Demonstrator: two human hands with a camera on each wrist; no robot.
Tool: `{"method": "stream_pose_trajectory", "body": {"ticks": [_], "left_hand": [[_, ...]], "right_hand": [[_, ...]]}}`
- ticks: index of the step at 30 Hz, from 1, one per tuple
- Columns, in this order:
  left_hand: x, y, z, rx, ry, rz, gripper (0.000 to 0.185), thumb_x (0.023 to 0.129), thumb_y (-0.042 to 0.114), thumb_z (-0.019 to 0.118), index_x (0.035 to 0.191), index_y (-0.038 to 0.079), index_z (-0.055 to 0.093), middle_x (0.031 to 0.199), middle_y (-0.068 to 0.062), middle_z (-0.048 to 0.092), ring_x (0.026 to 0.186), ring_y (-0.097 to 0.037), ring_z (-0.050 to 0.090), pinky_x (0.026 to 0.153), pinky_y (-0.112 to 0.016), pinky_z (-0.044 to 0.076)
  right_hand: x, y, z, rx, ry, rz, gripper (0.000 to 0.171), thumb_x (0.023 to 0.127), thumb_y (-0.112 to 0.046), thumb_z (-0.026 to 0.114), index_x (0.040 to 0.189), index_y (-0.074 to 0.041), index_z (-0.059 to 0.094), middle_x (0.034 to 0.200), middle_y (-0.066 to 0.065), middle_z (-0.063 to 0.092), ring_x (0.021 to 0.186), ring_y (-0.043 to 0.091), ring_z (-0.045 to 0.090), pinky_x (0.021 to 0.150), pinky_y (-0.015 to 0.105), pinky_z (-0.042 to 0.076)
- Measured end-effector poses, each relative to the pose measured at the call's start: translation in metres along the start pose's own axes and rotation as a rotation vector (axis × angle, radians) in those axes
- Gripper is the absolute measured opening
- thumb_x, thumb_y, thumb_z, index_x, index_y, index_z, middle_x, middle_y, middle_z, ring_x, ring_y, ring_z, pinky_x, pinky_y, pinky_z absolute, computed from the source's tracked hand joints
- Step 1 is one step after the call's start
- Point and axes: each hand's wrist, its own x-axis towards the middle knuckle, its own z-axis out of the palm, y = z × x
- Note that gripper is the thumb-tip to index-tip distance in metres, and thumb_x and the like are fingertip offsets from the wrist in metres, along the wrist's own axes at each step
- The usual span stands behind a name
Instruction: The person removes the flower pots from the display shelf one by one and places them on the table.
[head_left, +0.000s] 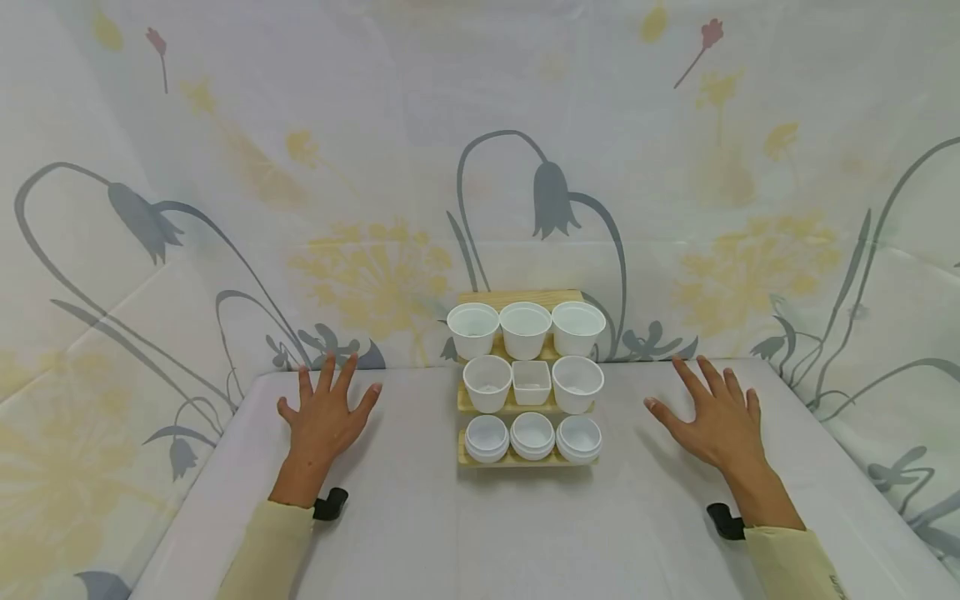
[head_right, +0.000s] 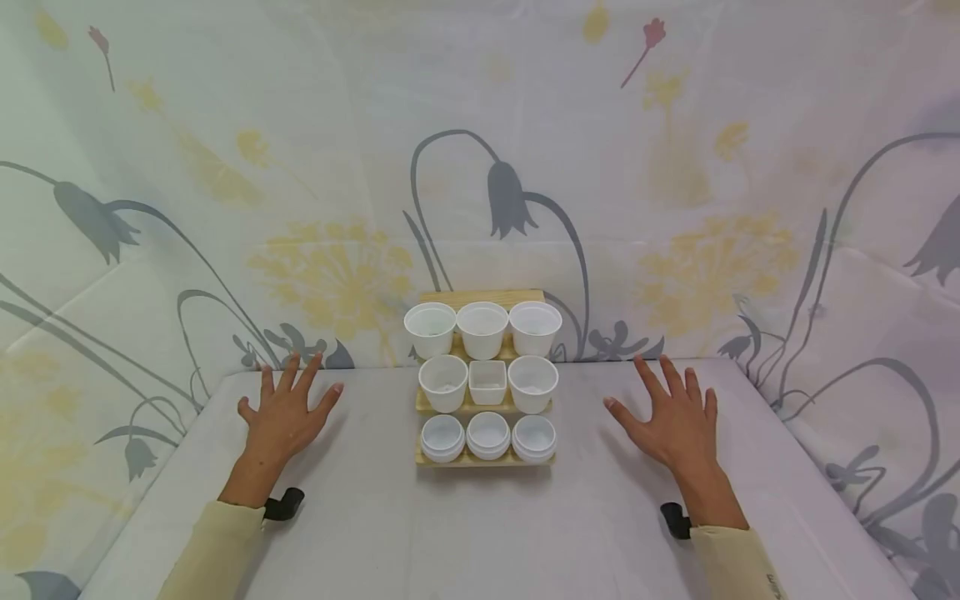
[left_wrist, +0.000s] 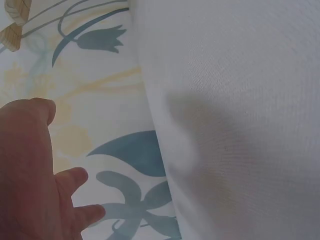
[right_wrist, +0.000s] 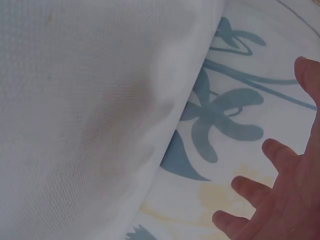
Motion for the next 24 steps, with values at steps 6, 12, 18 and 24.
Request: {"method": "stream_pose_trajectory", "body": {"ticks": [6, 12, 18, 24], "left_hand": [[0.001, 0.0, 0.001, 0.013, 0.005, -0.009, 0.081, 0.106, 0.07, 0.039, 0.169, 0.021, 0.027, 0.175, -0.021, 0.016, 0.157, -0.059, 0.001, 0.106, -0.09, 0.012], [0.001, 0.004, 0.001, 0.021, 0.031, -0.001, 0.078, 0.108, 0.068, 0.038, 0.168, 0.019, 0.031, 0.173, -0.02, 0.024, 0.156, -0.056, 0.013, 0.108, -0.084, 0.022], [0.001, 0.006, 0.002, -0.029, 0.079, 0.029, 0.075, 0.108, 0.065, 0.042, 0.165, 0.016, 0.039, 0.168, -0.02, 0.034, 0.154, -0.049, 0.026, 0.106, -0.079, 0.031], [0.0, 0.008, 0.005, -0.075, 0.139, 0.06, 0.069, 0.108, 0.059, 0.049, 0.159, 0.011, 0.047, 0.161, -0.021, 0.045, 0.15, -0.046, 0.037, 0.106, -0.077, 0.035]], "right_hand": [[0.002, 0.001, 0.001, -0.005, 0.042, -0.039, 0.088, 0.097, -0.066, 0.064, 0.164, -0.014, 0.039, 0.163, 0.03, 0.035, 0.145, 0.063, 0.029, 0.11, 0.083, 0.016], [0.004, 0.0, -0.001, -0.006, 0.092, -0.09, 0.084, 0.096, -0.061, 0.069, 0.158, -0.009, 0.047, 0.156, 0.032, 0.045, 0.138, 0.058, 0.041, 0.106, 0.082, 0.024], [0.003, -0.004, -0.006, 0.013, 0.076, -0.09, 0.082, 0.096, -0.06, 0.068, 0.157, -0.009, 0.047, 0.156, 0.031, 0.045, 0.136, 0.058, 0.044, 0.108, 0.08, 0.025], [0.003, -0.011, -0.008, 0.058, 0.056, -0.144, 0.076, 0.096, -0.053, 0.072, 0.155, -0.01, 0.05, 0.155, 0.03, 0.046, 0.134, 0.059, 0.046, 0.106, 0.081, 0.026]]}}
